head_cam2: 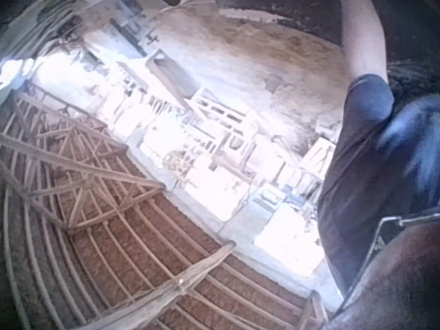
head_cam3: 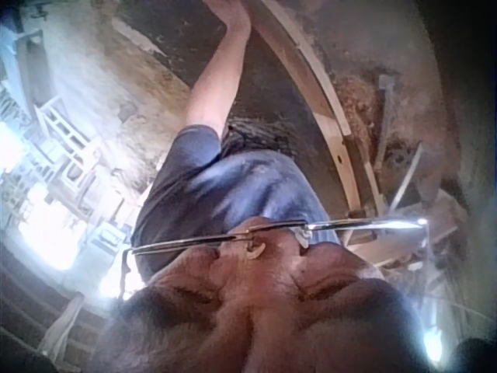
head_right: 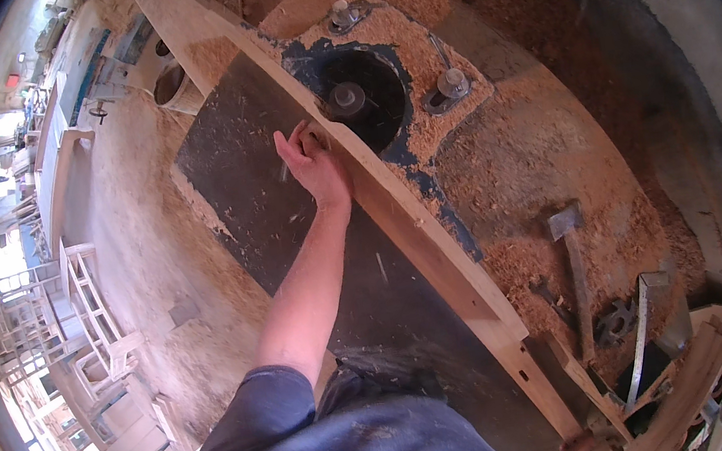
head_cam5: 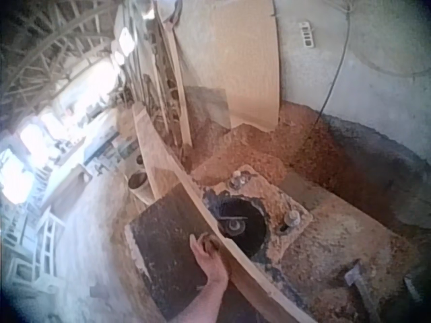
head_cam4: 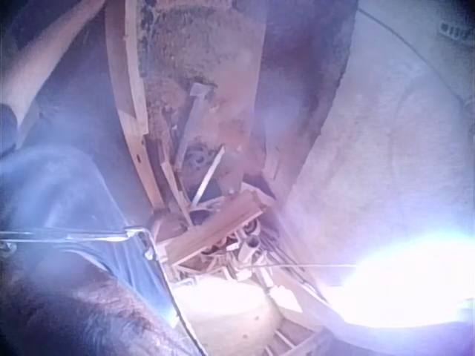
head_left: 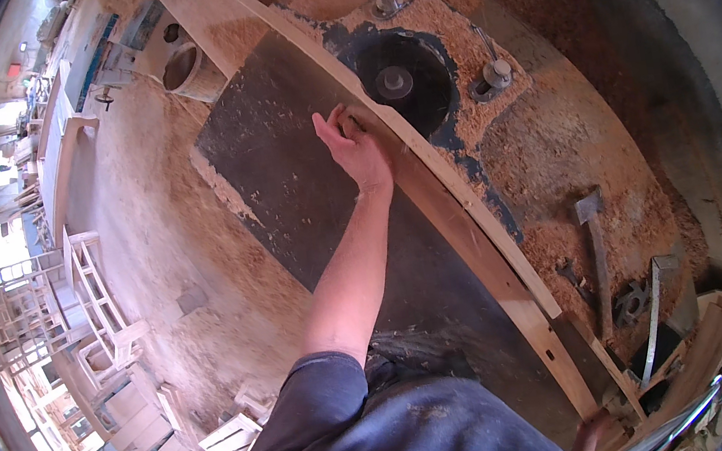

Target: The person processes lengths of wood by feeding them through a vertical routing machine to create grooves and notches, then places the finished pieces onto a pallet.

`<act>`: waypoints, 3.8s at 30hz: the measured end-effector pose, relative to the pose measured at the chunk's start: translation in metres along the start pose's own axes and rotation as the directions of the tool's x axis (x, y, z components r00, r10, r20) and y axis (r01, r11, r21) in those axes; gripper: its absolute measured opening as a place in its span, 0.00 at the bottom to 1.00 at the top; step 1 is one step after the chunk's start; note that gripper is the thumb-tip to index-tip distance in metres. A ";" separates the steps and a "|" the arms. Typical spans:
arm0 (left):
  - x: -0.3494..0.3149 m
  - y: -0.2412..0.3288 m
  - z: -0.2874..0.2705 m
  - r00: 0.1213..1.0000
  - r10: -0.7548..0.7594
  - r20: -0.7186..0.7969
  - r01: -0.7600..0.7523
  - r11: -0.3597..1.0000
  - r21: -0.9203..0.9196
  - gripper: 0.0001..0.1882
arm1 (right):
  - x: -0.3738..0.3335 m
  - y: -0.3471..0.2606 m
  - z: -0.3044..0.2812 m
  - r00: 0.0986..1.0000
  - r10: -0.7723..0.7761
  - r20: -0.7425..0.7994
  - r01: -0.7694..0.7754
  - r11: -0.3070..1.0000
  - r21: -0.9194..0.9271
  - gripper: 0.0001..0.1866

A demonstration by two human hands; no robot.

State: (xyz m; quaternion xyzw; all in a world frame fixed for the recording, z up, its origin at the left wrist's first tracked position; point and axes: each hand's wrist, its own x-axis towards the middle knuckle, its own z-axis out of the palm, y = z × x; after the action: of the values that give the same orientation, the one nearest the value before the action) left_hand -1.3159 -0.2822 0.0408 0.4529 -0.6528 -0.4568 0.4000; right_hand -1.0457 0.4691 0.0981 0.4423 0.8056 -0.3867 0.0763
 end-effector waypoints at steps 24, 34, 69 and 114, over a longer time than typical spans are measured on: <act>-0.149 0.006 -0.014 0.996 0.020 0.084 -0.036 0.979 0.200 0.40 | 0.042 -0.005 0.014 0.860 0.492 -0.138 -0.447 0.855 0.262 0.16; -0.121 0.014 -0.012 0.997 -0.007 0.081 -0.010 0.977 0.212 0.36 | 0.046 0.007 0.036 0.914 0.379 -0.148 -0.294 0.866 0.404 0.20; 0.065 -0.011 0.006 0.990 -0.045 0.136 0.033 0.996 0.085 0.35 | -0.062 -0.101 0.145 0.939 0.338 0.068 -0.336 0.852 0.401 0.12; 0.093 0.000 0.015 1.000 -0.026 0.004 0.025 0.994 0.106 0.15 | -0.180 -0.217 0.231 0.846 -0.016 0.533 -0.151 0.951 0.268 0.23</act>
State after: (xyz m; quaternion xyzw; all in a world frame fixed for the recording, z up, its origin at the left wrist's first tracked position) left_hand -1.3548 -0.3678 0.0466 0.4806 -0.6714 -0.4277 0.3679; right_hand -1.1567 0.1242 0.1433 0.3534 0.6690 -0.6080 0.2405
